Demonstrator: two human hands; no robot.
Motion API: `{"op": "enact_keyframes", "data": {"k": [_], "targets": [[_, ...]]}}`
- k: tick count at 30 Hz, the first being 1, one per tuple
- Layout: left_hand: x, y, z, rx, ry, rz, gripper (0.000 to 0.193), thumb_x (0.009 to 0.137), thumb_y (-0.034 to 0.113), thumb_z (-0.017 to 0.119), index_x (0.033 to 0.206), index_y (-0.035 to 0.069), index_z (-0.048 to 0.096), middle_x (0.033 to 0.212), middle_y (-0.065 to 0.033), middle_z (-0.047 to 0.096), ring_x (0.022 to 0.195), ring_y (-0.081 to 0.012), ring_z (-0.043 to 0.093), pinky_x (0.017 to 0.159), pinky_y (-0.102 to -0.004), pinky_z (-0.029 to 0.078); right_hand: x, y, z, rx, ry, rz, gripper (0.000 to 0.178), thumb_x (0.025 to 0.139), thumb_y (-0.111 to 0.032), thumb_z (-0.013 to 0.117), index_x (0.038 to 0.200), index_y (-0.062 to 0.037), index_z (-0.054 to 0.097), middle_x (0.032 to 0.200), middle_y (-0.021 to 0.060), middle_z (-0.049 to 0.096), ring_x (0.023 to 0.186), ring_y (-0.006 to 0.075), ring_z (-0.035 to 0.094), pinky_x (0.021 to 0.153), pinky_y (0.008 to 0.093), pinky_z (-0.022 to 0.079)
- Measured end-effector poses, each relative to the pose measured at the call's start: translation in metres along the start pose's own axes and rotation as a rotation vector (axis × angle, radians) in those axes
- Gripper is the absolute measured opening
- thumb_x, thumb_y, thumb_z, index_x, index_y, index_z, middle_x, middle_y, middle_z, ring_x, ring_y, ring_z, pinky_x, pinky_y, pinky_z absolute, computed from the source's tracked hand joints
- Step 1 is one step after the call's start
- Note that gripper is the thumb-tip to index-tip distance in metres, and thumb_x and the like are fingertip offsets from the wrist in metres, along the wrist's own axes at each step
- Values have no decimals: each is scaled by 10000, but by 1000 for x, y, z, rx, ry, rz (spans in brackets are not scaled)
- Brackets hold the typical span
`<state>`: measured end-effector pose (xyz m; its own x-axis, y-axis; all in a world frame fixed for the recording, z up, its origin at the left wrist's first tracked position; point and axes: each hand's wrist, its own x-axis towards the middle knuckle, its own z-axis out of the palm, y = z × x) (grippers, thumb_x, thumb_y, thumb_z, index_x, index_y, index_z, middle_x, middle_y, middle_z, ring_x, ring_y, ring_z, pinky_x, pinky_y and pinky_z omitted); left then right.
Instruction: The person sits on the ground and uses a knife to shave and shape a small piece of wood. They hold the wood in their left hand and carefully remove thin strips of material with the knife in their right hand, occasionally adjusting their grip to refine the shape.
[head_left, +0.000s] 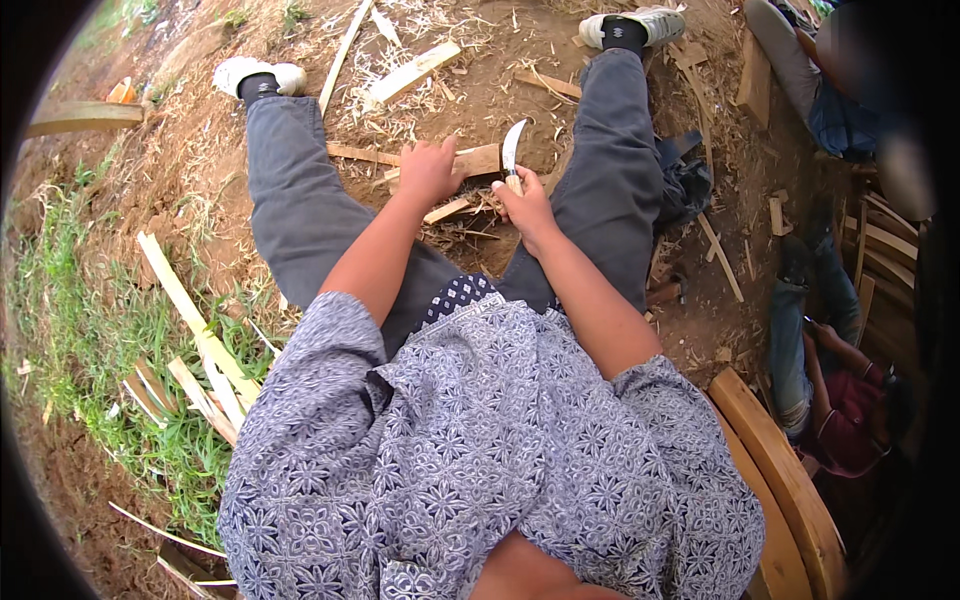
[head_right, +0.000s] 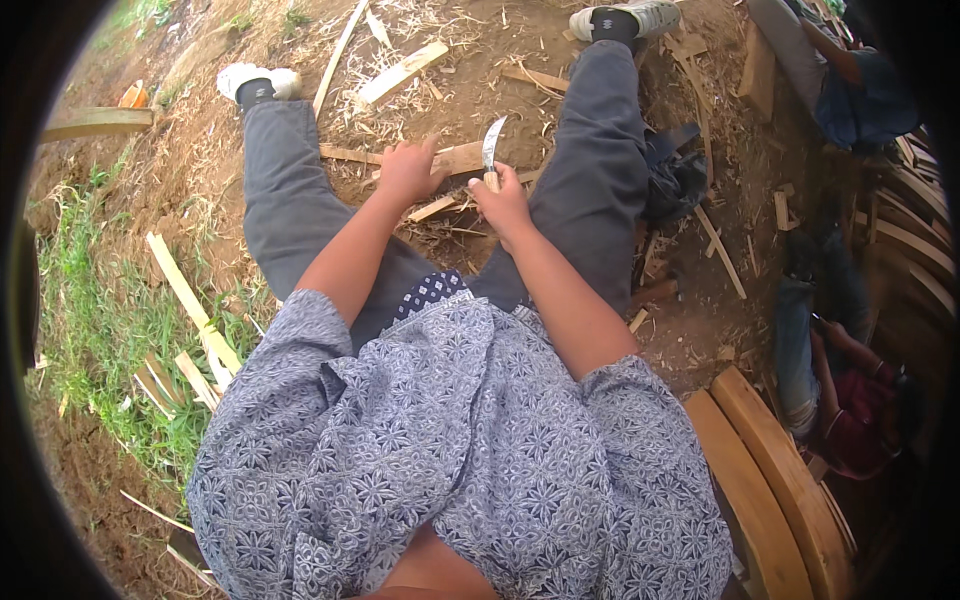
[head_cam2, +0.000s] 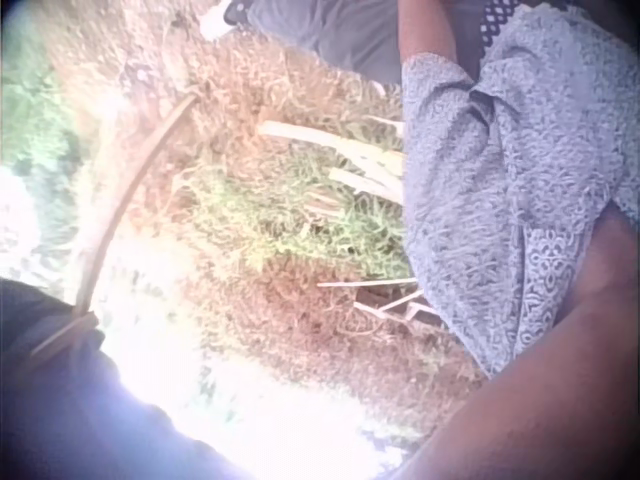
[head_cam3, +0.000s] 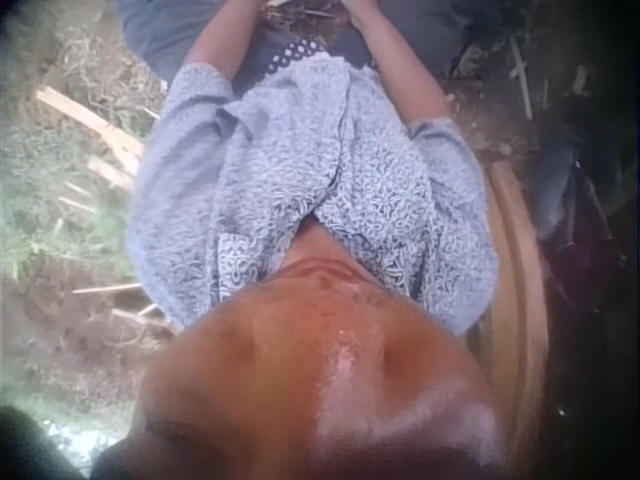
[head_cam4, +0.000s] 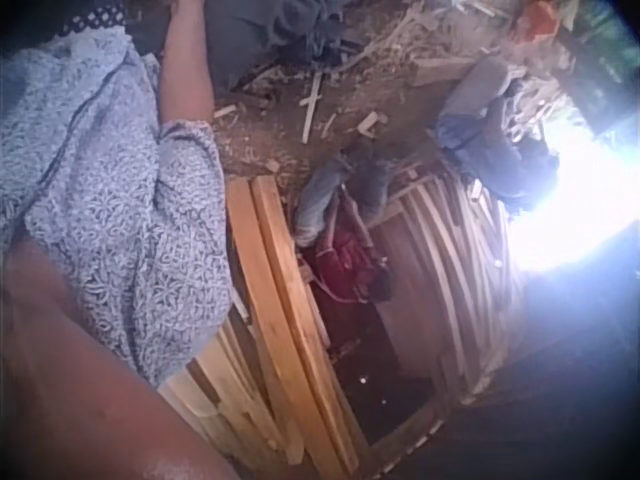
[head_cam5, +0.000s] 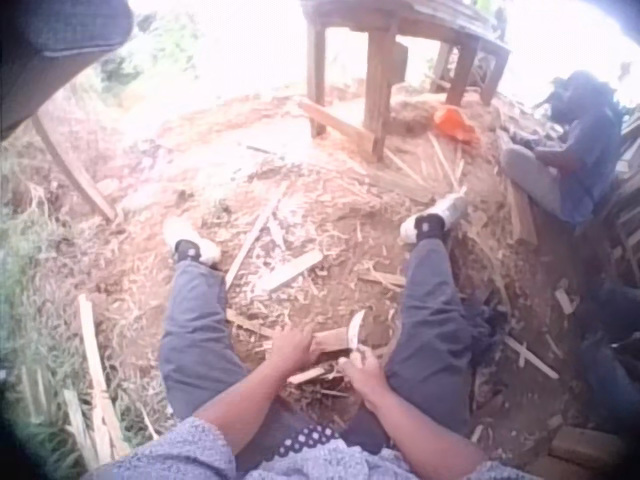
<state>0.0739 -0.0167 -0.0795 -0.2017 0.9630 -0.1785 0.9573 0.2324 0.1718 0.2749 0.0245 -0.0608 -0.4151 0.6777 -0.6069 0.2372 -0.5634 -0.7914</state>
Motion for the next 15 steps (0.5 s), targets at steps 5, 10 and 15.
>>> {"op": "enact_keyframes", "data": {"k": [5, 10, 15], "targets": [[-9, 43, -78, -533, -12, 6, 403, 1054, 378, 540, 1244, 59, 696, 865, -180, 736, 815, -314, 720, 728, -446, 533, -2, 1, -2, -9, -173, -76, 579, 934, -138, 754, 1423, -46, 458, 1034, 31, 657, 790, 93, 647, 680, 261, 557], [-44, 60, -108, -952, 233, -8, 371, 1017, 332, 652, 1165, -7, 677, 1035, -200, 676, 860, -286, 645, 745, -406, 507, -11, -8, 8, 189, -345, -15, 558, 968, -114, 721, 1434, -19, 429, 1080, 75, 673, 885, 138, 708, 736, 260, 593], [-118, 39, -281, -1007, 620, 378, 662, 952, 354, 705, 1461, -6, 480, 1271, -127, 586, 1094, -232, 571, 970, -393, 467, -6, 7, -8, 233, -225, -77, 515, 979, -77, 677, 1417, 5, 418, 1063, 100, 673, 876, 163, 714, 721, 268, 597]]}}
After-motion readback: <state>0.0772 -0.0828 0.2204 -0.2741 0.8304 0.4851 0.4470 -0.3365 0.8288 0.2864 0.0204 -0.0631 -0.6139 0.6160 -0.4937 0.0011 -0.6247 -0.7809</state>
